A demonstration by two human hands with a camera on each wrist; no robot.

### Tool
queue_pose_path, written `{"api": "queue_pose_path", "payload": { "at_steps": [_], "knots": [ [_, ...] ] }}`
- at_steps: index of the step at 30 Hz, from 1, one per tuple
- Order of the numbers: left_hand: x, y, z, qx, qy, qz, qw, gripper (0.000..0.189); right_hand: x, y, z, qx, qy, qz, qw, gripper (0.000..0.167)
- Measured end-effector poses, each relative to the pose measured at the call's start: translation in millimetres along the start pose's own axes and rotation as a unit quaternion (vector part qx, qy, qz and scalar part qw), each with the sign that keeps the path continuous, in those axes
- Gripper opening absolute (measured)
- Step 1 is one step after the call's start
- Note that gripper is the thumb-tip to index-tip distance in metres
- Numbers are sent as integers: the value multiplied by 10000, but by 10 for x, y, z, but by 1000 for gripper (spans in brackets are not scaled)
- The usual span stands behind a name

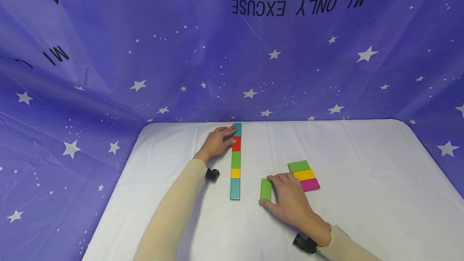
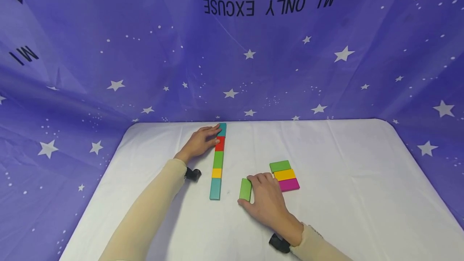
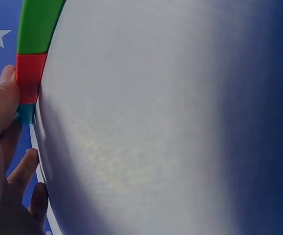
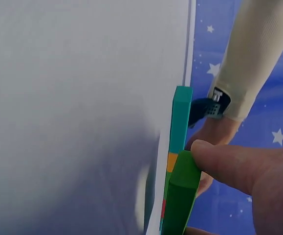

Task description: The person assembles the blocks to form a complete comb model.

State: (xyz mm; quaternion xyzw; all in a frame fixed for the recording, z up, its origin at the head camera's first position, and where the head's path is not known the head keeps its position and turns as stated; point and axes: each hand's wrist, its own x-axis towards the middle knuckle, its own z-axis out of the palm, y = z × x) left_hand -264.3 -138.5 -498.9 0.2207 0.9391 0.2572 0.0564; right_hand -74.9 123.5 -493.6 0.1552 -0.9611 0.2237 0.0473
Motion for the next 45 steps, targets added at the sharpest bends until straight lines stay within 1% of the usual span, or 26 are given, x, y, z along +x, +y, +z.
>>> {"api": "queue_pose_path", "payload": {
  "at_steps": [7,17,26,33,41,45],
  "knots": [
    [-13,10,9,52,-1,18,10000,53,-38,-117,21,98,-46,-105,9999,65],
    [-17,25,-12,-36,-3,41,10000,53,-47,-311,43,157,-177,-245,9994,65],
    [-5,-7,2,-8,-10,7,10000,54,-44,-470,126,329,-357,-568,9972,64],
    [4,2,-9,-28,-4,78,10000,53,-56,-561,182,440,-385,-856,9946,63],
    [-1,15,-11,-4,51,78,10000,53,-57,-659,224,357,-765,-837,9929,64],
    [-13,13,-4,-31,54,61,10000,54,-75,-687,250,366,-753,-893,9925,64]
  ]
}}
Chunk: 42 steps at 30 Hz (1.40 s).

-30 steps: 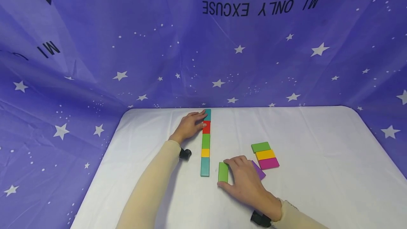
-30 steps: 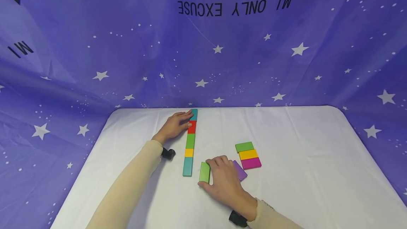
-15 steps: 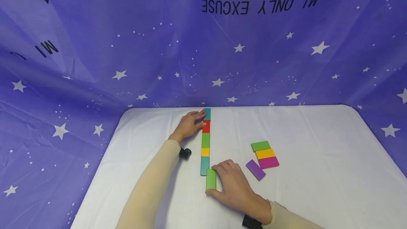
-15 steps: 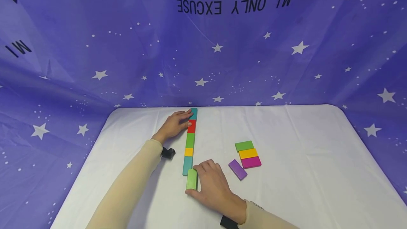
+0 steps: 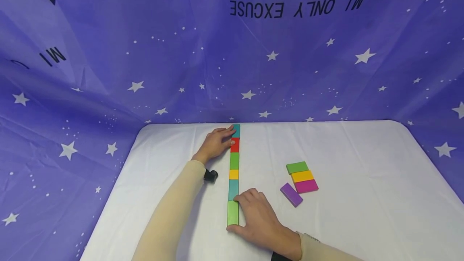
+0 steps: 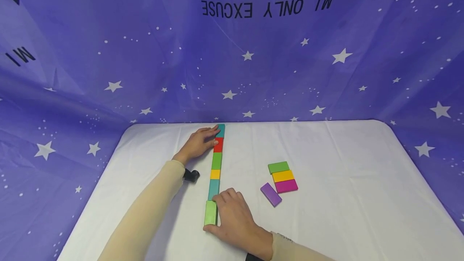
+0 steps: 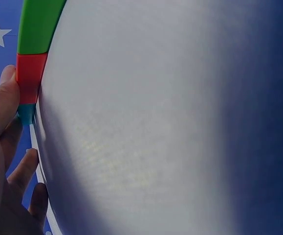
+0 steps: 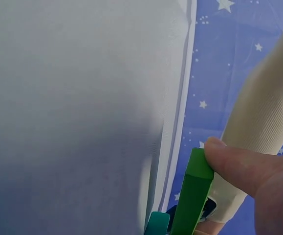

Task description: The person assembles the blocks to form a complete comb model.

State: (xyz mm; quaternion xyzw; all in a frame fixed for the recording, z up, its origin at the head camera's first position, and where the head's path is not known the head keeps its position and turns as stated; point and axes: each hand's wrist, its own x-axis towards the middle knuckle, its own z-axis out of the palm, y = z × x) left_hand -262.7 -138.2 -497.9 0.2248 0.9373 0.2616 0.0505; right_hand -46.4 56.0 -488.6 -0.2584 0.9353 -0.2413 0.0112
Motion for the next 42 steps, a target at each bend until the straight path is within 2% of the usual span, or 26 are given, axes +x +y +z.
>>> {"api": "queue_pose_path", "payload": {
  "at_steps": [10,26,35,42],
  "knots": [
    [1,-3,7,36,-6,-112,9999,53,6,-35,33,-148,48,0,9999,67],
    [-4,0,2,36,-10,-104,9999,54,37,-50,46,-305,-420,217,9984,70],
    [13,-14,10,45,-1,-87,10000,53,-39,3,25,-46,-357,97,9993,61],
    [8,-6,19,8,-27,-137,9999,54,-30,8,27,151,-298,157,9993,59]
  ]
}}
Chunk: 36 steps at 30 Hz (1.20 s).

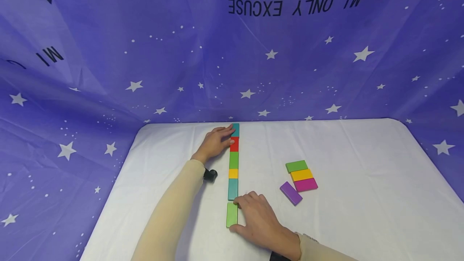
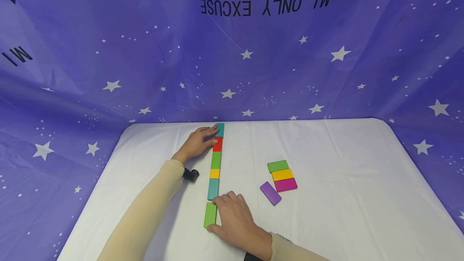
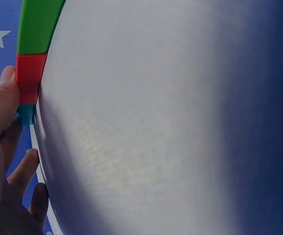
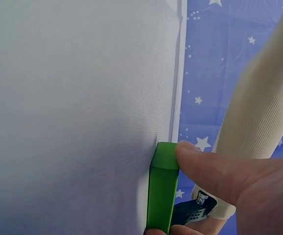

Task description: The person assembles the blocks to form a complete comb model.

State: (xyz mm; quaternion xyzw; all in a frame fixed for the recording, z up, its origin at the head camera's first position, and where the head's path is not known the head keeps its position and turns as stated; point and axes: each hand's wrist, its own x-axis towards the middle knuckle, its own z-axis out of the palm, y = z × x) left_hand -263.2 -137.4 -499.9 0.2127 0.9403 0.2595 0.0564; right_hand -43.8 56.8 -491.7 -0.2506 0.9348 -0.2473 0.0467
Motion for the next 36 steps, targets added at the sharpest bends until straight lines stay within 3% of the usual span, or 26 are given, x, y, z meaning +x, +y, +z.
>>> {"api": "queue_pose_path", "payload": {
  "at_steps": [29,36],
  "knots": [
    [-15,-10,11,-22,2,40,10000,54,43,24,-10,125,-6,176,9998,56],
    [0,-21,18,-23,33,92,9999,54,50,102,-182,476,654,229,9965,52]
  ]
}}
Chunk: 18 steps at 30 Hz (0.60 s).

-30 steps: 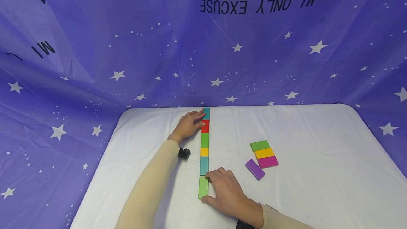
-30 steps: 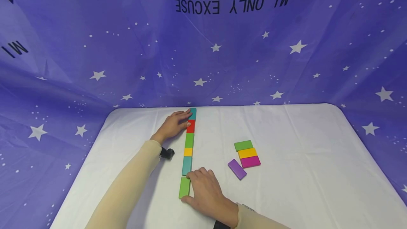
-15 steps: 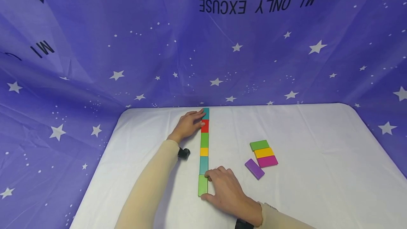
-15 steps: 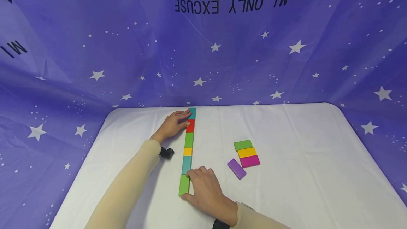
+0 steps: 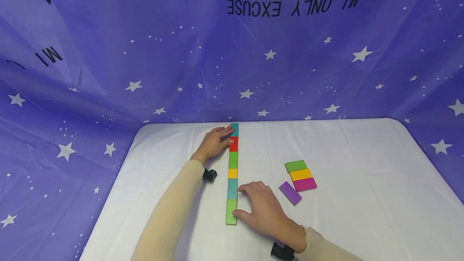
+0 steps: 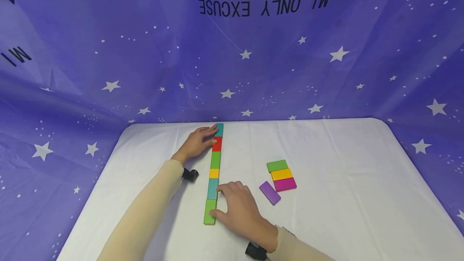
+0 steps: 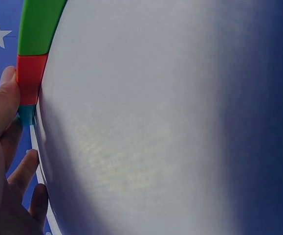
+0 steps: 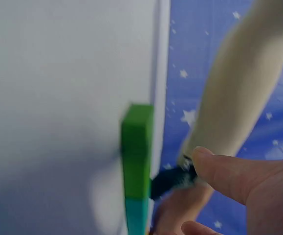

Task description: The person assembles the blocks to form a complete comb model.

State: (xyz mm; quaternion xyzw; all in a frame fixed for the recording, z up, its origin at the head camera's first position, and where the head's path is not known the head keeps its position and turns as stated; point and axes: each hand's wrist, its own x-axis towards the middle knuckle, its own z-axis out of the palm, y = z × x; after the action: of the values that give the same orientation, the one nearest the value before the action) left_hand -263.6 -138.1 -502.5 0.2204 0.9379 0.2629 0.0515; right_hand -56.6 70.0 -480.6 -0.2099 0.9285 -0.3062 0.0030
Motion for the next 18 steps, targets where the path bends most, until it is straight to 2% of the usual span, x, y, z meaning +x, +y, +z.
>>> {"api": "queue_pose_path", "payload": {
  "at_steps": [8,14,18],
  "knots": [
    [9,3,-8,70,-22,-2,10000,54,89,151,-273,150,471,420,9979,52],
    [3,-3,-9,7,6,8,10000,54,136,404,-461,124,1040,436,9936,53],
    [5,-4,-6,-28,30,35,10000,54,154,572,-581,200,1262,540,9903,53]
  ]
}}
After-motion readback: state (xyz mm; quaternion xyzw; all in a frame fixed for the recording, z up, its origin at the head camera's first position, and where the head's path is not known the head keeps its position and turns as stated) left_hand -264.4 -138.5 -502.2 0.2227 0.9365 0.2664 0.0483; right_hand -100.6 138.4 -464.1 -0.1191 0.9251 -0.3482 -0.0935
